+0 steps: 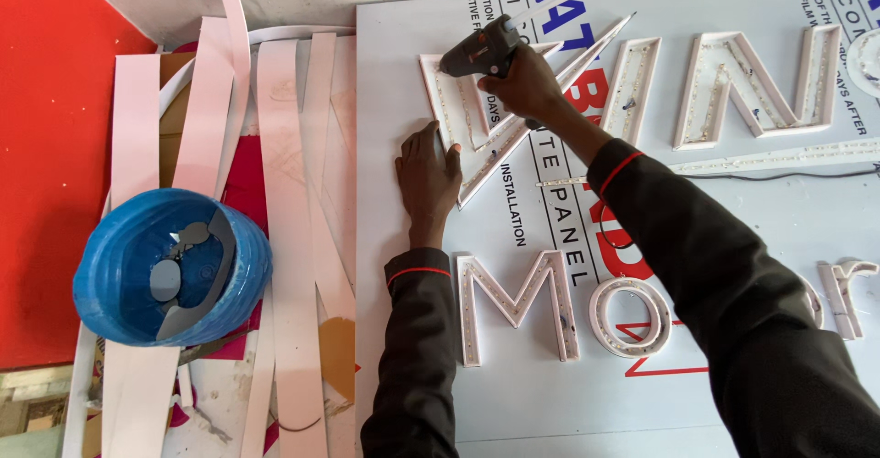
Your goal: The person uses a hot glue gun to apply adhesive to the edges of white, hollow letter frames laid out on a work surface. They work on the letters 'V', 'I', 'N', 'M', 'O', and 'T', pressing the glued edges together to secure the frame structure.
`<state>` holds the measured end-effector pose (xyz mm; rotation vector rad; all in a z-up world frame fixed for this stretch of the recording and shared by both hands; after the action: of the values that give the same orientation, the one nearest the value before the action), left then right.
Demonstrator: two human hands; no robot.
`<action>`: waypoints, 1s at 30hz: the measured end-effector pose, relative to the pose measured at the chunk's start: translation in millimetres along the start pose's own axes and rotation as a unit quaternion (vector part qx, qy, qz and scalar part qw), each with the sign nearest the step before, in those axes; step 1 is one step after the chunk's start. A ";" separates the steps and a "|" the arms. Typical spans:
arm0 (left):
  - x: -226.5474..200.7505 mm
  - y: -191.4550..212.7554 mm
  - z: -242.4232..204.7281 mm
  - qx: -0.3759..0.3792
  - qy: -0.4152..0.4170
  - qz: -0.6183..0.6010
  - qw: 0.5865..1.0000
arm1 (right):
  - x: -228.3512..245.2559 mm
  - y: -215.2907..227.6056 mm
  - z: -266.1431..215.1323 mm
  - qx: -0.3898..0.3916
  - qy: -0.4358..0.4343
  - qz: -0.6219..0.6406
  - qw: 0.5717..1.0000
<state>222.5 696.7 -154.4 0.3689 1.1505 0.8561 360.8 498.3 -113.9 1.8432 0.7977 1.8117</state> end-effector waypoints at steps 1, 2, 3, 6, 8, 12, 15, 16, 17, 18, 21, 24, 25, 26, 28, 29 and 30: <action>0.3 -0.5 0.0 0.000 -0.002 -0.001 1.000 | -6.0 -4.5 4.4 -0.002 0.000 -0.001 1.000; 0.4 -0.7 0.3 -0.002 -0.004 -0.004 1.000 | -5.5 -7.0 8.6 -0.014 0.032 0.000 0.999; 1.0 -0.5 0.8 -0.004 -0.005 -0.006 1.000 | -5.3 -10.2 12.8 -0.025 0.064 0.001 0.998; 3.2 -2.8 -0.4 -0.001 0.008 -0.007 1.000 | 11.5 1.1 -10.5 0.011 0.026 0.066 0.997; 3.9 -2.8 0.4 -0.002 0.004 -0.007 1.000 | 2.0 5.3 -5.3 0.007 0.031 0.058 0.998; 0.4 -5.5 2.6 0.018 -0.002 0.020 1.000 | 6.2 15.0 -8.6 0.038 0.047 0.054 0.997; -4.3 -10.4 4.0 0.023 -0.029 0.087 0.995 | 3.2 9.8 1.3 0.040 0.090 0.022 0.995; -3.6 -11.6 7.4 0.021 -0.032 0.087 0.995 | 11.1 14.4 -7.2 0.037 0.091 0.021 0.995; -0.4 -17.8 9.3 0.049 -0.030 0.114 0.992 | 21.1 14.2 -17.4 0.061 0.101 0.091 0.989; 2.9 -24.1 11.5 0.078 -0.027 0.140 0.987 | 31.5 14.7 -27.4 0.084 0.111 0.161 0.977; 18.5 -44.9 33.0 0.078 -0.019 0.172 0.982 | 29.1 13.6 -26.8 0.085 0.120 0.232 0.962; 23.0 -59.6 61.1 0.070 -0.023 0.218 0.973 | 25.9 12.4 -17.4 0.073 0.137 0.276 0.949; 24.4 -63.1 67.7 0.070 -0.023 0.217 0.973 | 24.2 11.4 -14.2 0.074 0.137 0.275 0.949; 24.9 -66.5 74.1 0.068 -0.027 0.227 0.971 | 23.1 11.7 -11.3 0.069 0.142 0.272 0.949; 26.6 -75.1 82.0 0.069 -0.034 0.237 0.969 | 20.9 13.3 -12.3 0.061 0.145 0.271 0.950; 28.5 -78.4 84.5 0.068 -0.037 0.245 0.966 | 23.8 13.7 -13.9 0.063 0.149 0.269 0.950; 30.3 -81.4 86.7 0.068 -0.039 0.253 0.964 | 27.0 14.0 -15.9 0.066 0.153 0.266 0.949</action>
<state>338.0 681.4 -193.2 0.8273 1.0579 1.1958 345.8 504.5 -83.7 2.0288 0.5616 2.4818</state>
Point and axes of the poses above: each hand's wrist, its own z-axis towards the middle knuckle, its own y-axis out of the back of the hand, x = y × z, the point moved 10 cm from there along z, towards the middle knuckle, and after that the axes turned 2 degrees about -y, right-handed, at the moved point
